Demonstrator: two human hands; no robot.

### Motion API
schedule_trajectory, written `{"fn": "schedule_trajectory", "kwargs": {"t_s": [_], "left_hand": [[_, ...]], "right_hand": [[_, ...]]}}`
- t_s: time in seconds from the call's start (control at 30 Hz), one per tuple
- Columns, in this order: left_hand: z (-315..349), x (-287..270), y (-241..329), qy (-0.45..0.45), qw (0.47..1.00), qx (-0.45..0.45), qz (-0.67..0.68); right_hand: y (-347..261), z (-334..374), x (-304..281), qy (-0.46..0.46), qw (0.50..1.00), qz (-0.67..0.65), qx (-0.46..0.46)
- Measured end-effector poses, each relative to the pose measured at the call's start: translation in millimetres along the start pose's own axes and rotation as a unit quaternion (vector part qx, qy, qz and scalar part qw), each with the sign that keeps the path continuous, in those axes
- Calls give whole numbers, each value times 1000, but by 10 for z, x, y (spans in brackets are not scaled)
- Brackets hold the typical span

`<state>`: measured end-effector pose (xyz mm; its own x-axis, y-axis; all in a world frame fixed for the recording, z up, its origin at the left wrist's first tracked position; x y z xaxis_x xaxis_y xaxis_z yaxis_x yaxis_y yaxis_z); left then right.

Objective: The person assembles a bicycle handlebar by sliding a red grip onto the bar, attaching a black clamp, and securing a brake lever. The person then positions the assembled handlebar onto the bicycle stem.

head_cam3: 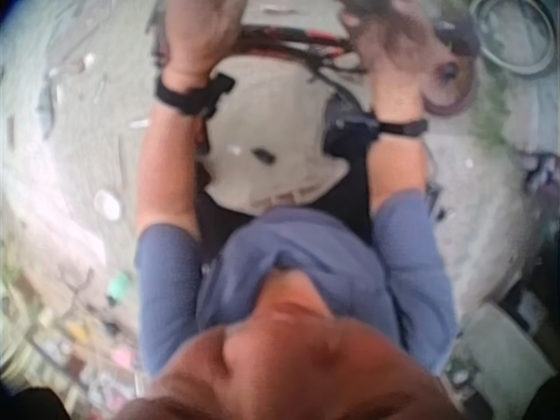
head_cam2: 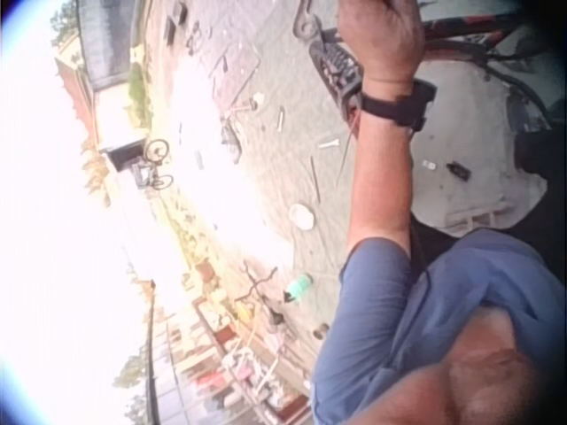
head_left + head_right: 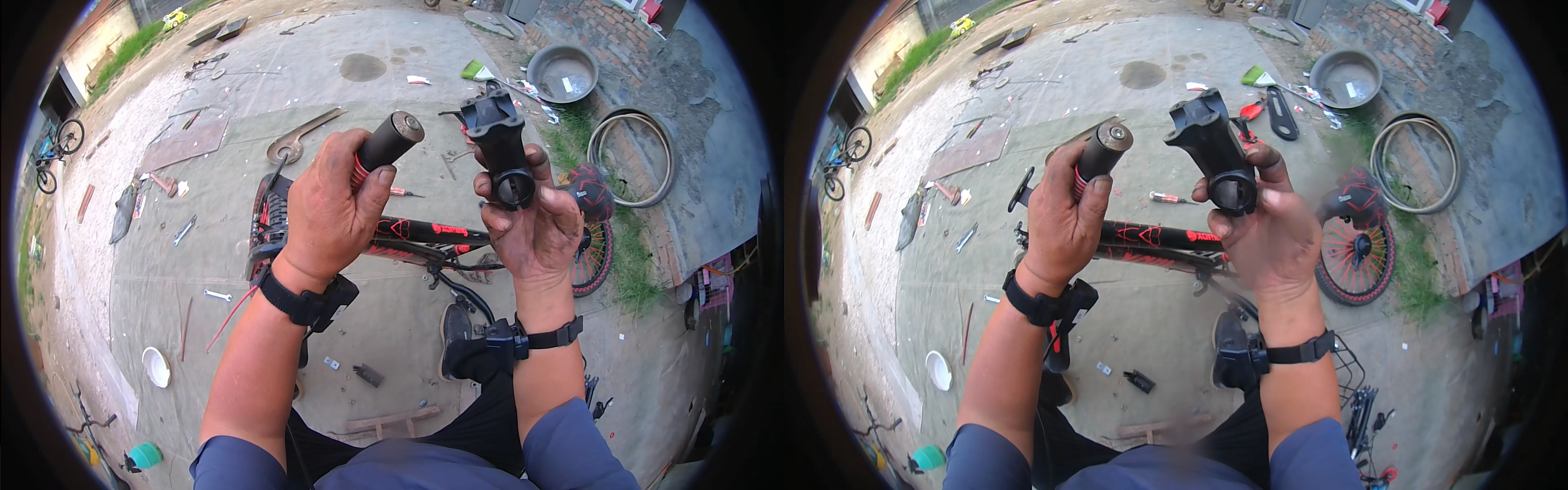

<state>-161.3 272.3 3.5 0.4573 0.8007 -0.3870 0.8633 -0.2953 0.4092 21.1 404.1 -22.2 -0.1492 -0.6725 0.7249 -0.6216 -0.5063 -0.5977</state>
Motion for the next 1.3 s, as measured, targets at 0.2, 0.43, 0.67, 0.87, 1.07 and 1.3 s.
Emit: {"fn": "schedule_trajectory", "kwargs": {"t_s": [0.2, 0.43, 0.67, 0.87, 1.07, 1.3], "left_hand": [[3, -6, 11, 0, 1000, 1, 4], [12, -11, 16, 0, 1000, -5, 6], [13, -11, 21, -2, 1000, 0, 0], [8, -11, 23, 7, 1000, 9, -1], [36, 9, -19, -10, 1000, -18, 18], [48, -3, 6, 4, 1000, -4, 11]], "right_hand": [[6, -90, 82, 69, 989, 130, -15], [-63, -148, 202, 60, 973, 220, -41], [-95, -166, 212, 31, 977, 208, -46], [20, -66, -73, 72, 987, 141, -5], [310, 186, -271, 100, 983, 140, 70], [-26, -273, 405, 22, 871, 489, -45]]}}
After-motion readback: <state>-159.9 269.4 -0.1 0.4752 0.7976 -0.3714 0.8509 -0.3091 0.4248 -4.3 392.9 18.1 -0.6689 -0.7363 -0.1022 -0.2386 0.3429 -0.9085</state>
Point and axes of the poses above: each hand's wrist, its own z-axis away from the middle knuckle, its own x-axis out of the palm, y = z × x, the point moved 8 cm from there along -z, towards the middle knuckle, and after that the axes turned 3 degrees about x, right-handed, at the moved point
